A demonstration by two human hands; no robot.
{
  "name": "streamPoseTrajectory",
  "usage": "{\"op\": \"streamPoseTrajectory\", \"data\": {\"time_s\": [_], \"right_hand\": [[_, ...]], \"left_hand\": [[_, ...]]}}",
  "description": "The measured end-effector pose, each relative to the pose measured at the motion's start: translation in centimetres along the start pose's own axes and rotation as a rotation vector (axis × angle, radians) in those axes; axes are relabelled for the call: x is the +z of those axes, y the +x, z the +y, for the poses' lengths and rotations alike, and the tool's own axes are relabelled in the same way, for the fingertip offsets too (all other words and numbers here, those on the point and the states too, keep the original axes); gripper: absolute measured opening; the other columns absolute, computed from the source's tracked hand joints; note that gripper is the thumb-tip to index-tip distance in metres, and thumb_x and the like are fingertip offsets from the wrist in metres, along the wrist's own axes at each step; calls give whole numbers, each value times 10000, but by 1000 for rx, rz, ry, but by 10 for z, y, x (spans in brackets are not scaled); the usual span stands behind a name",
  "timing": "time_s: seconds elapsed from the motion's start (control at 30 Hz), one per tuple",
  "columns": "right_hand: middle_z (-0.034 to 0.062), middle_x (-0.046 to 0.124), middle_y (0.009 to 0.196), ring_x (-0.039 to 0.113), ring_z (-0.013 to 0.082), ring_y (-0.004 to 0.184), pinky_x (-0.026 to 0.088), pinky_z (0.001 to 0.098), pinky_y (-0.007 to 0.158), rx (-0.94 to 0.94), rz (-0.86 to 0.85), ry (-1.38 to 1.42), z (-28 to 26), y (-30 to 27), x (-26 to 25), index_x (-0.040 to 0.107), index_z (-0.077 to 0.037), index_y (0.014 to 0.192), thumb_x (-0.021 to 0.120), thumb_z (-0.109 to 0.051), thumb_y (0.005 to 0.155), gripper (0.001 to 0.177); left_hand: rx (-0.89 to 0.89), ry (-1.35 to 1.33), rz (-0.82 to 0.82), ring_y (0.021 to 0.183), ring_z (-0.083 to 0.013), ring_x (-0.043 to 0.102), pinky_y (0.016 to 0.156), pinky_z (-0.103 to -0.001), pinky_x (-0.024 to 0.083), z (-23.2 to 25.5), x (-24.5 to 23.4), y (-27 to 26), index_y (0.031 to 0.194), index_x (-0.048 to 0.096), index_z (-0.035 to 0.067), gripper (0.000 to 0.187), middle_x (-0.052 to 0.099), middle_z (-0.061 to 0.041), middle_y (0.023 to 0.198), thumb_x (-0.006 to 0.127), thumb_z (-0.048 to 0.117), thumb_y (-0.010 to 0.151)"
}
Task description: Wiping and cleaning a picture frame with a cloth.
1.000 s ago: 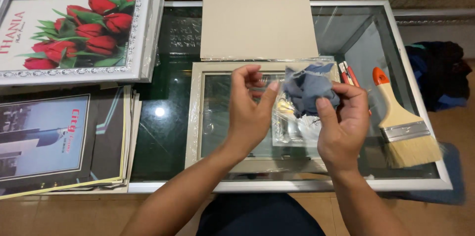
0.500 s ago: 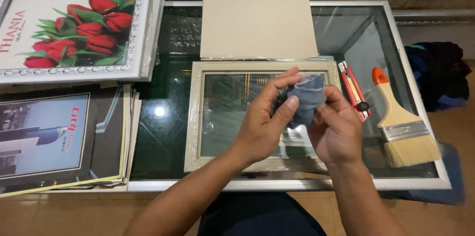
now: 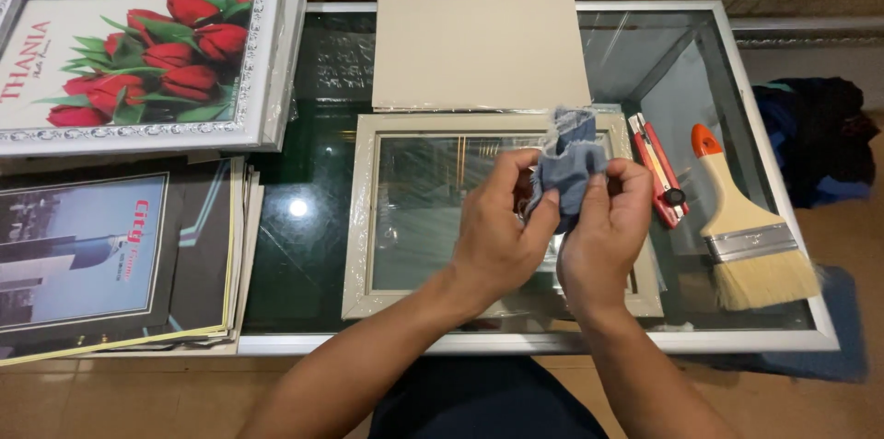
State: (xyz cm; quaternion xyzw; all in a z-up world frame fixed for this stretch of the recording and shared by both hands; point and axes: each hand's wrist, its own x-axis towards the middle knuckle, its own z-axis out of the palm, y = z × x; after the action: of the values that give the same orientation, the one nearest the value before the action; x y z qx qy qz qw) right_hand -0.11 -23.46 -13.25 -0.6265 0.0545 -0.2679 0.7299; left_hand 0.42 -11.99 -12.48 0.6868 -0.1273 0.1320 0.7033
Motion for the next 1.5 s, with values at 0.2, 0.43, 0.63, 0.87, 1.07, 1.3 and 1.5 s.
{"op": "streamPoseTrajectory", "data": {"time_s": [0.2,0.43,0.63,0.87,1.07,1.3,1.5], "right_hand": [[53,494,879,460,129,827,420,276,744,-102,-278,-251,-28,-2,-4,544,12,1169,559,-49,1054,131],[86,645,871,622,142,681,514,248,572,358,-482,68,12,37,-34,586,9,1221,718,-60,914,342],[72,659,1086,627,161,964,524,299,809,459,-715,-116,-30,42,-33,642,-23,1218,759,-62,829,408],[53,682,1000,603,146,893,478,292,797,66,-330,-858,-31,67,-48,699,-53,1118,776,-120,915,227],[301,579,1287,556,570,1126,448,680,896,211,-533,-1494,1,66,-13,568,29,1240,532,-235,960,387],[252,533,1272,594,503,1060,457,657,942,218,-880,-1305,2,5,106,575,-68,1296,397,-99,945,395],[162,629,1126,632,400,979,509,534,830,-21,-1220,-952,19,11,126,636,-102,1229,580,-153,933,305]], "left_hand": [[267,391,50,826,-372,710,650,-448,574,1,3,4,1319,617,87,416,665,-117,887,620,126,905],[-27,102,-481,914,-537,701,794,-535,608,42,-22,7,1625,69,7,966,674,-282,1209,535,-3,778],[-183,-191,-573,835,-215,794,671,-234,625,61,-75,4,1637,94,190,923,422,-258,1632,539,-81,875],[-62,739,-437,1550,-334,269,1214,-465,254,28,-159,-27,1619,197,67,995,276,-188,1679,762,431,886],[-198,1107,-533,1571,-384,-128,1195,-604,-86,-13,-174,-72,1611,-65,-43,1585,-103,-234,1711,834,867,674],[-81,1100,-487,1584,-394,-14,1243,-563,-3,-20,-178,-76,1600,-13,-80,1724,-14,-268,1705,1008,821,542],[-103,1081,-472,1579,-401,-69,1257,-538,-1,-19,-179,-77,1576,-27,-120,1716,-66,-326,1675,974,840,565]]}}
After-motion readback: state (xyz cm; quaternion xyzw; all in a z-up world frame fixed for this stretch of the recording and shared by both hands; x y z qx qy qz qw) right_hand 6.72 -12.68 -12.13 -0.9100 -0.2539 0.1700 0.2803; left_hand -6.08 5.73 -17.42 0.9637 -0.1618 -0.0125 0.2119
